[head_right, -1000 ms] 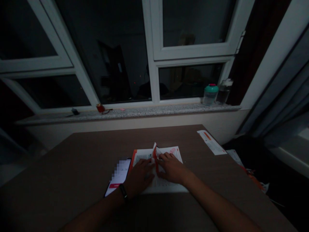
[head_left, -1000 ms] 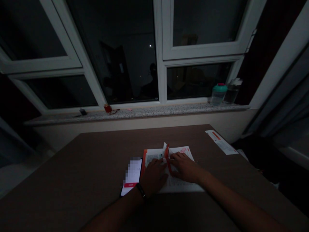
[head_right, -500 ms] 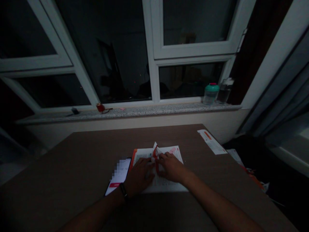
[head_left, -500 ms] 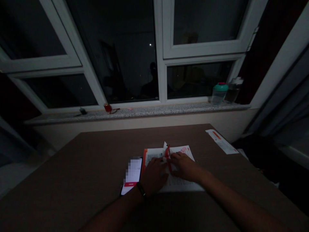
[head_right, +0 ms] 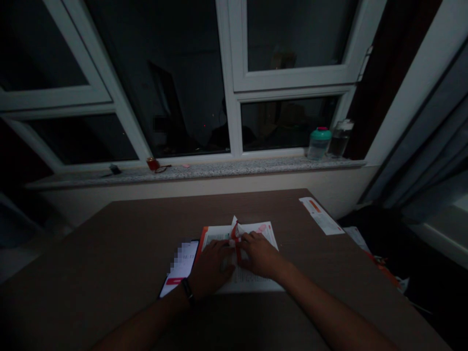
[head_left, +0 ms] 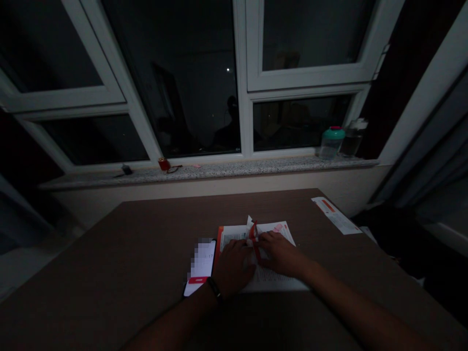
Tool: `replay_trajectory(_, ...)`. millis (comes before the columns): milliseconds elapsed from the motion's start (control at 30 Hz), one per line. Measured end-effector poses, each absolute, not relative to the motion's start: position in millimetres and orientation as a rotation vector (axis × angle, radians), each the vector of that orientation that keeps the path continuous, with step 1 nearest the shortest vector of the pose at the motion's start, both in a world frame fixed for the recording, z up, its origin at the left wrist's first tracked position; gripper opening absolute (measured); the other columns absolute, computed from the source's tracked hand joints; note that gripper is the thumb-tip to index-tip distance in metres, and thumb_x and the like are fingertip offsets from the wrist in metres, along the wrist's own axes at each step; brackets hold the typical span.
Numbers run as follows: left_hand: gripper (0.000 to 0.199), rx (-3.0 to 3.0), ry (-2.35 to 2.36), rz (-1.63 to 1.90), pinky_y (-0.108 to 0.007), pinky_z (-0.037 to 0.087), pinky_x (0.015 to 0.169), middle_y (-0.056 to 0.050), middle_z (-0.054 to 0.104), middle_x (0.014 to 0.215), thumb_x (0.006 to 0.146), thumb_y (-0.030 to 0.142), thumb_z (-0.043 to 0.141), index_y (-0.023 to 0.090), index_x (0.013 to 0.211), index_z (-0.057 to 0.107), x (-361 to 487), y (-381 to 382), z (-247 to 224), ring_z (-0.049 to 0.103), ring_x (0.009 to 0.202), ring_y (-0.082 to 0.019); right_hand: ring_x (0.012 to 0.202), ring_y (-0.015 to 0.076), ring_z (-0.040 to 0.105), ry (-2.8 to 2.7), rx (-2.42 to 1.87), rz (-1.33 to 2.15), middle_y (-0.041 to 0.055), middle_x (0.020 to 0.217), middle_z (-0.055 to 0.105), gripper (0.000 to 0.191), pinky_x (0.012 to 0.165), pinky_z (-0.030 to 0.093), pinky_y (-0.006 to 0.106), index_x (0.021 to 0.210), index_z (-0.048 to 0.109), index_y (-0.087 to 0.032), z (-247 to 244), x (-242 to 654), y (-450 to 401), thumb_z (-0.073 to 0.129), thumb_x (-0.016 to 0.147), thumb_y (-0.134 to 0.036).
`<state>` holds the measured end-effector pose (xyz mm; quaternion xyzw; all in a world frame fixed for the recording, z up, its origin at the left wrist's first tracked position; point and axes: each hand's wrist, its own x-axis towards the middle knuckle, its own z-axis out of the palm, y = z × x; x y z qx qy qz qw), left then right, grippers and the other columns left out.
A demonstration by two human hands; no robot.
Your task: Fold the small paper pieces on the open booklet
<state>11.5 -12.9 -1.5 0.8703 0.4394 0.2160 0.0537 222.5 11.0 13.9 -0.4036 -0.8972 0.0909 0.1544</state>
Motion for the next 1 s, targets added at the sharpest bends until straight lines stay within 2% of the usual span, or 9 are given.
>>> replay_trajectory(133, 0.032, 2.728, 1.346, 0.576, -0.047, 0.039, 0.099, -0.007, 0.060, 0.120, 0.084, 0.026, 0.064, 0.021, 0.115, 0.059, 13.5, -16.5, 2.9, 0.049, 0.111, -0.029, 0.114, 0.0267, 0.049, -2.550, -1.121, 0.230, 0.0111, 0.122, 0.056, 0.039, 0.101, 0.037, 0.041, 0.124, 0.059, -0.019, 7.1, 219.8, 12.5, 0.062, 0.087, -0.032)
replay_trajectory(300, 0.019, 2.764, 1.287, 0.532, -0.043, 0.041, 0.095, -0.006, 0.062, 0.108, 0.085, 0.021, 0.060, 0.020, 0.104, 0.058, 17.3, -20.2, 9.6, 0.050, 0.107, -0.027, 0.117, 0.0272, 0.043, -2.540, -1.145, 0.117, 0.0099, 0.122, 0.055, 0.037, 0.103, 0.032, 0.044, 0.128, 0.058, -0.023, 1.1, 218.4, 15.2, 0.054, 0.091, -0.019)
replay_trajectory(467, 0.010, 2.648, 1.406, 0.722, -0.038, 0.043, 0.087, -0.005, 0.058, 0.099, 0.083, 0.014, 0.055, 0.020, 0.090, 0.053, 18.9, -20.6, 10.6, 0.052, 0.096, -0.023, 0.110, 0.0250, 0.045, -2.572, -1.148, 0.129, 0.0085, 0.114, 0.057, 0.041, 0.099, 0.034, 0.042, 0.129, 0.057, -0.025, 0.6, 218.2, 17.0, 0.048, 0.091, -0.012)
replay_trajectory(567, 0.010, 2.573, 1.536, 0.807, -0.038, 0.043, 0.084, -0.005, 0.056, 0.098, 0.083, 0.015, 0.055, 0.020, 0.091, 0.051, 17.5, -19.0, 9.5, 0.052, 0.093, -0.023, 0.112, 0.0246, 0.045, -2.560, -1.129, 0.147, 0.0079, 0.113, 0.059, 0.039, 0.100, 0.033, 0.042, 0.126, 0.059, -0.024, 0.7, 217.6, 18.5, 0.047, 0.091, -0.010)
replay_trajectory(667, 0.013, 2.592, 1.558, 0.731, -0.041, 0.042, 0.087, -0.006, 0.056, 0.101, 0.084, 0.019, 0.056, 0.019, 0.096, 0.052, 15.4, -17.4, 7.4, 0.051, 0.096, -0.025, 0.114, 0.0242, 0.046, -2.547, -1.110, 0.168, 0.0077, 0.112, 0.061, 0.034, 0.102, 0.033, 0.041, 0.117, 0.063, -0.022, 0.9, 216.7, 19.4, 0.048, 0.089, -0.008)
replay_trajectory(833, 0.013, 2.676, 1.501, 0.632, -0.043, 0.041, 0.092, -0.007, 0.058, 0.104, 0.088, 0.019, 0.053, 0.020, 0.101, 0.054, 14.0, -16.5, 4.7, 0.052, 0.099, -0.025, 0.122, 0.0239, 0.043, -2.502, -1.077, 0.202, 0.0084, 0.121, 0.061, 0.037, 0.106, 0.031, 0.040, 0.122, 0.058, -0.019, -0.4, 215.5, 18.9, 0.051, 0.087, -0.010)
replay_trajectory(900, 0.011, 2.713, 1.474, 0.607, -0.044, 0.042, 0.093, -0.007, 0.059, 0.103, 0.089, 0.020, 0.052, 0.021, 0.100, 0.055, 14.6, -16.7, 5.3, 0.052, 0.099, -0.025, 0.125, 0.0247, 0.041, -2.470, -1.102, 0.198, 0.0091, 0.125, 0.059, 0.037, 0.107, 0.030, 0.042, 0.124, 0.057, -0.020, -0.8, 214.8, 18.1, 0.056, 0.087, -0.016)
replay_trajectory(1000, 0.012, 2.743, 1.434, 0.574, -0.045, 0.041, 0.094, -0.007, 0.059, 0.106, 0.089, 0.021, 0.052, 0.021, 0.101, 0.056, 16.5, -17.9, 7.6, 0.053, 0.101, -0.026, 0.120, 0.0252, 0.044, -2.428, -1.144, 0.169, 0.0090, 0.122, 0.058, 0.033, 0.105, 0.032, 0.042, 0.118, 0.060, -0.020, -0.2, 213.7, 17.3, 0.063, 0.086, -0.029)
